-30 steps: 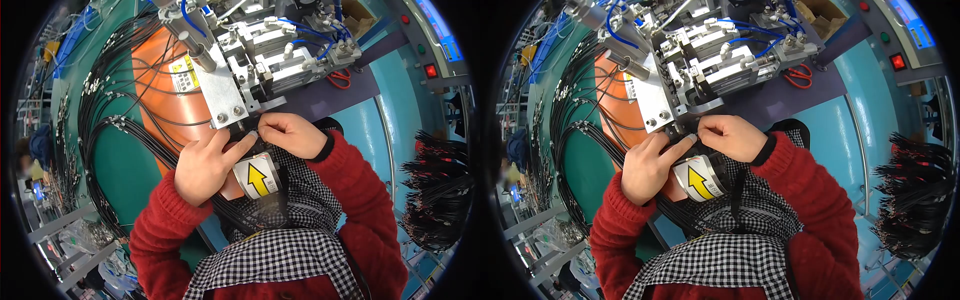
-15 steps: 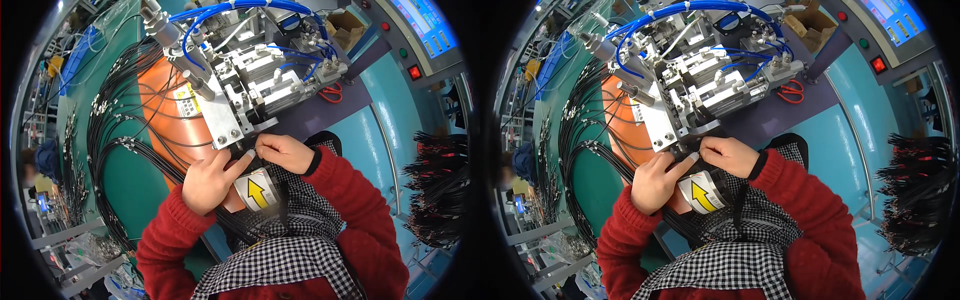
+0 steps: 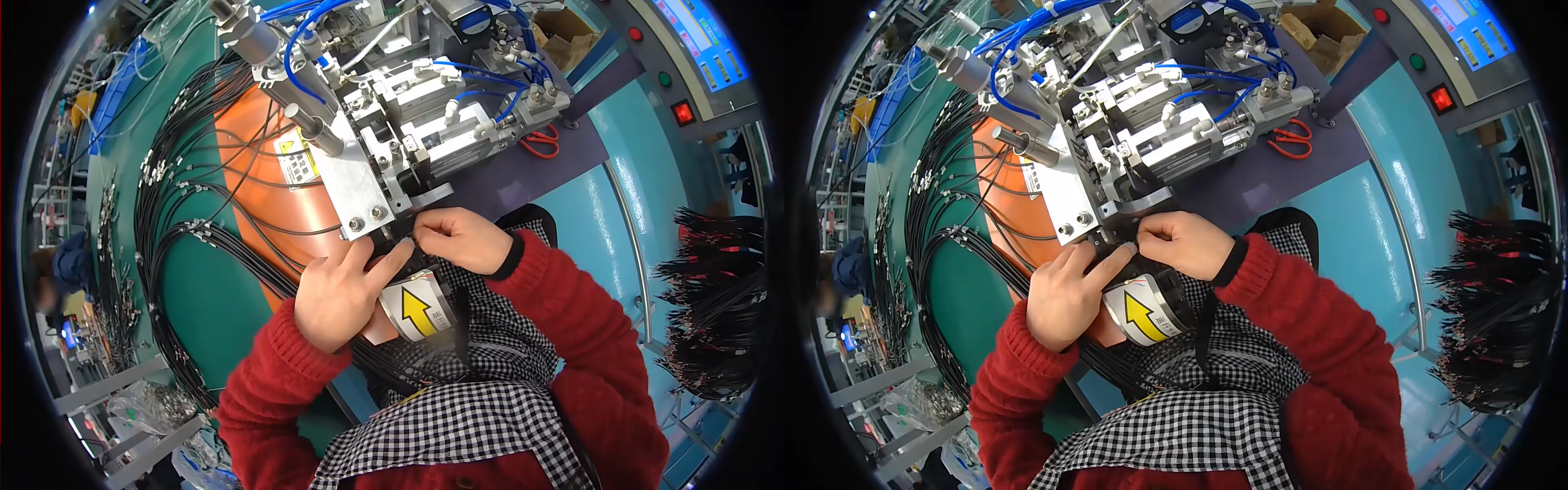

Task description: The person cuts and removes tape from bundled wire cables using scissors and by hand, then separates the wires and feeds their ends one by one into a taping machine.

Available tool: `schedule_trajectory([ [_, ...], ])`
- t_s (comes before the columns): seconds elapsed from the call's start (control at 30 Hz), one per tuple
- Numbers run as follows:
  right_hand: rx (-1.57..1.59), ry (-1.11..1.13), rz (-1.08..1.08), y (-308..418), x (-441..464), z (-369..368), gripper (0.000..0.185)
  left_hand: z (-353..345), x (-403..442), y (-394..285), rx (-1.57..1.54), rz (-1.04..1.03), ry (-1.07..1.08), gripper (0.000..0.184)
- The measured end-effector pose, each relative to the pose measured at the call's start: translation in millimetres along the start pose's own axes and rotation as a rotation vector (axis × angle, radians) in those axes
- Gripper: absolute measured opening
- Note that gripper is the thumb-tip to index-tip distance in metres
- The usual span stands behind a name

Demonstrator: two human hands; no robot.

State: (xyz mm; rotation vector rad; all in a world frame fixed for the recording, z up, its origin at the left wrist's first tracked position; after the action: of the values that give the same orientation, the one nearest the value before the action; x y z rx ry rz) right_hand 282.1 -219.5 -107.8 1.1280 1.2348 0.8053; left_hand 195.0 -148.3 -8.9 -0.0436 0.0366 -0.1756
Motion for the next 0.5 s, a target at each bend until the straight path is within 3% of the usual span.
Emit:
schedule_trajectory([
  [0.27,0.090,-0.024,0.064,-8.5,0.6,-0.3,0.017,3.6,-38.0,33.3,-0.252,-0.037,-0.061,0.030],
  [0.43,0.081,0.024,0.052,-0.5,-2.1,-2.7,0.020,-3.2,-37.0,35.2,-0.281,0.075,0.015,0.025],
  [0.5,0.045,-0.147,0.083,2.5,-9.3,6.0,0.020,16.6,-32.9,28.4,-0.152,0.057,-0.099,0.024],
])
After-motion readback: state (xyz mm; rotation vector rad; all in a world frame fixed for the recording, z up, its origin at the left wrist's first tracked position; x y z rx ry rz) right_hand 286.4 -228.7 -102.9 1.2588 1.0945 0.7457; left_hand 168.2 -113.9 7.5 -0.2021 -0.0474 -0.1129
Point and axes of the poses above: each hand's wrist, its own x-axis towards the middle knuckle, its own z-axis out of the back of the hand, y = z × x, the point moved 9 cm from there along x, towards the middle knuckle, and after that the axes turned 12 degrees about y, right-handed, at the moved point
